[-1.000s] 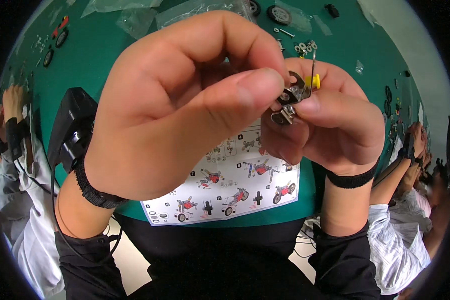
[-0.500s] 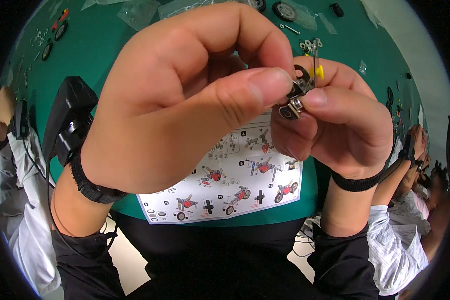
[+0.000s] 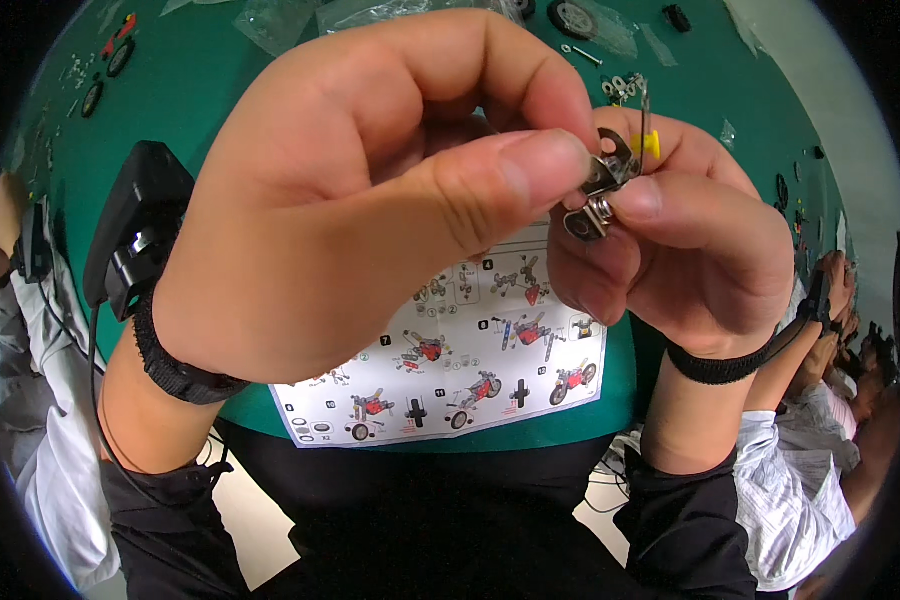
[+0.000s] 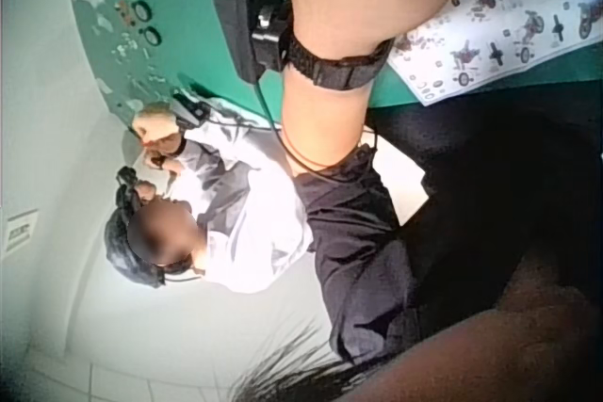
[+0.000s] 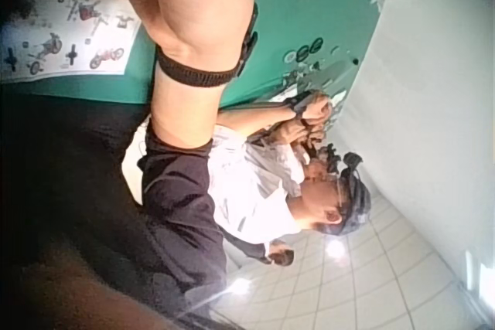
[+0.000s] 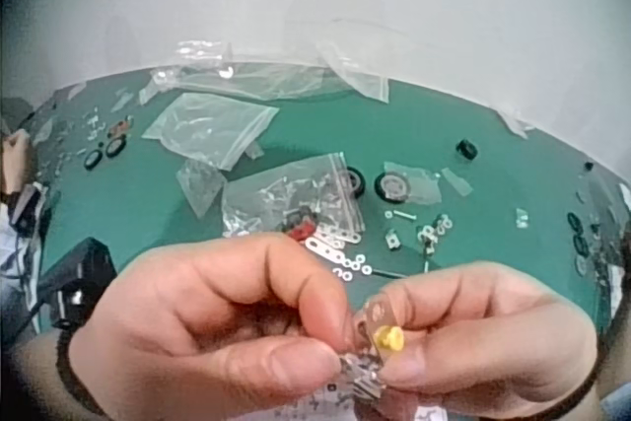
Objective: The person assembles a toy motorcycle by joining metal plates and brackets with screws and nuts. They refer to the instruction manual, pick up a red metal plate, and insert a screw through the plate and a metal bracket.
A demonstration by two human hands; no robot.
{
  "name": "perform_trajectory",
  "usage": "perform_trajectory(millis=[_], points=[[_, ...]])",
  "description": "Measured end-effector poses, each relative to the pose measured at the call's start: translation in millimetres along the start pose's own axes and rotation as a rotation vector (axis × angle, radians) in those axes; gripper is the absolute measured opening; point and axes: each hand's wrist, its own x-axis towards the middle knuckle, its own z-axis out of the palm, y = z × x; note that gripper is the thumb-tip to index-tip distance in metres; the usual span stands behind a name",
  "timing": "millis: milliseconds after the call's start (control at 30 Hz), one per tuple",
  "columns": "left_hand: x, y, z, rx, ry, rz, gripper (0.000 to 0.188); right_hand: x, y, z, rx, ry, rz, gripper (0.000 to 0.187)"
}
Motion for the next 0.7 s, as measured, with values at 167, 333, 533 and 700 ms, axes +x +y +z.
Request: perform_trajectory(millis=[167, 333, 533, 700], points=[[-1, -1, 5, -0.083, -0.004, 0.091, 0.026, 1, 0, 1, 0.007, 0.01, -0.005, 0.023], [0, -3, 3, -0.092, -0.015, 0.109, 0.025, 0, 0, 2, 0.033, 0.006, -0.012, 0.022], [-1, -2, -6, -0.048, -0.009, 0.022, 0.02, 1, -2, 3, 0.006, -0.003, -0.02, 0.023], [0, -2, -5, -0.003, -0.012, 0.058, 0.02, -1, -2, 5, 0.001, 0.03, -0.017, 0.027]])
